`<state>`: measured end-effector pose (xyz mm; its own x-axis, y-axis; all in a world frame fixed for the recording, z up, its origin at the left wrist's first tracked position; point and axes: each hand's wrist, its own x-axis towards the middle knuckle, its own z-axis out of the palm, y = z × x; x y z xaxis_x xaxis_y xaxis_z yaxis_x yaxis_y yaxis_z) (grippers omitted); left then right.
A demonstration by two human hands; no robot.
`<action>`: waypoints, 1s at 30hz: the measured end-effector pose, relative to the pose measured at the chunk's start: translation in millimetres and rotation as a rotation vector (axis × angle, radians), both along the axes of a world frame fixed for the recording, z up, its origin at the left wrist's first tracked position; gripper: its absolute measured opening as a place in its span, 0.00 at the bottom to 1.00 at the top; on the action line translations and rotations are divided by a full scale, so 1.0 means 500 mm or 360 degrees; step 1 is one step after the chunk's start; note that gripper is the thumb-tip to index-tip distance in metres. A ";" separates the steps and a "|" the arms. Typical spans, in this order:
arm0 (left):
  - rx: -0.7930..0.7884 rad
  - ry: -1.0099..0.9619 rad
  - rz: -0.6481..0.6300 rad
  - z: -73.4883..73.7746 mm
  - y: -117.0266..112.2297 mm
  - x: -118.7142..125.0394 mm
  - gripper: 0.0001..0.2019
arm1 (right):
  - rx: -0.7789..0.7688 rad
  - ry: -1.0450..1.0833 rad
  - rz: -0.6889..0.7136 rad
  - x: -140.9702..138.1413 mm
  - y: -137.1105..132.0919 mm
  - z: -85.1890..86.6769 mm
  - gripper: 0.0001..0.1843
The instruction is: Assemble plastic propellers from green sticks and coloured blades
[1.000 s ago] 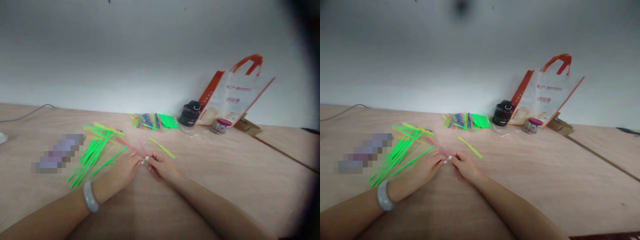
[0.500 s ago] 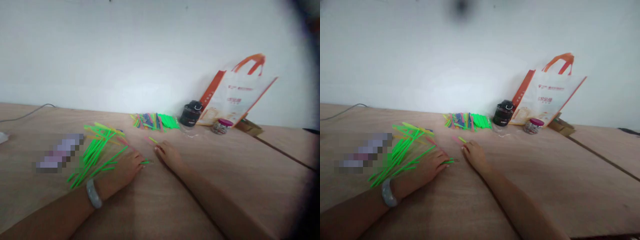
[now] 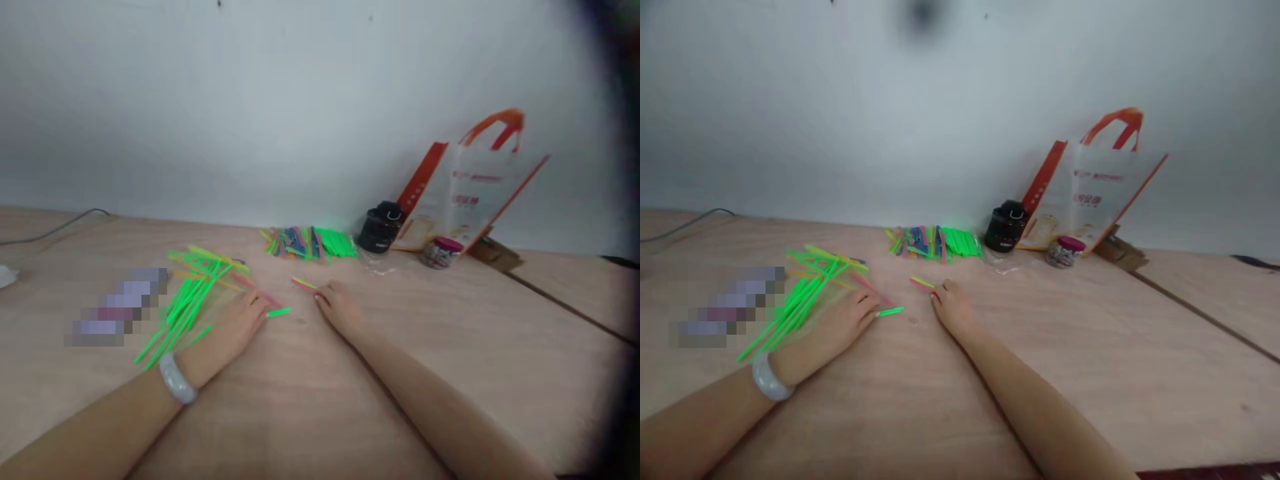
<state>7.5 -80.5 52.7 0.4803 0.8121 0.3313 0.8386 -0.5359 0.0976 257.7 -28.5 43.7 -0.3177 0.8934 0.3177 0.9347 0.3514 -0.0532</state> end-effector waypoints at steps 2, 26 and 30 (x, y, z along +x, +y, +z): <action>0.0112 0.0114 0.0136 -0.001 0.005 -0.011 0.11 | 0.0015 0.0009 0.0005 0.002 0.000 0.000 0.12; 0.0103 -0.0101 -0.0210 0.013 -0.055 0.036 0.12 | -0.1005 0.1734 0.0290 -0.092 -0.095 0.010 0.10; 0.0041 -0.0104 -0.0215 0.010 -0.049 0.033 0.10 | -0.1235 0.1834 0.0298 -0.097 -0.104 0.008 0.11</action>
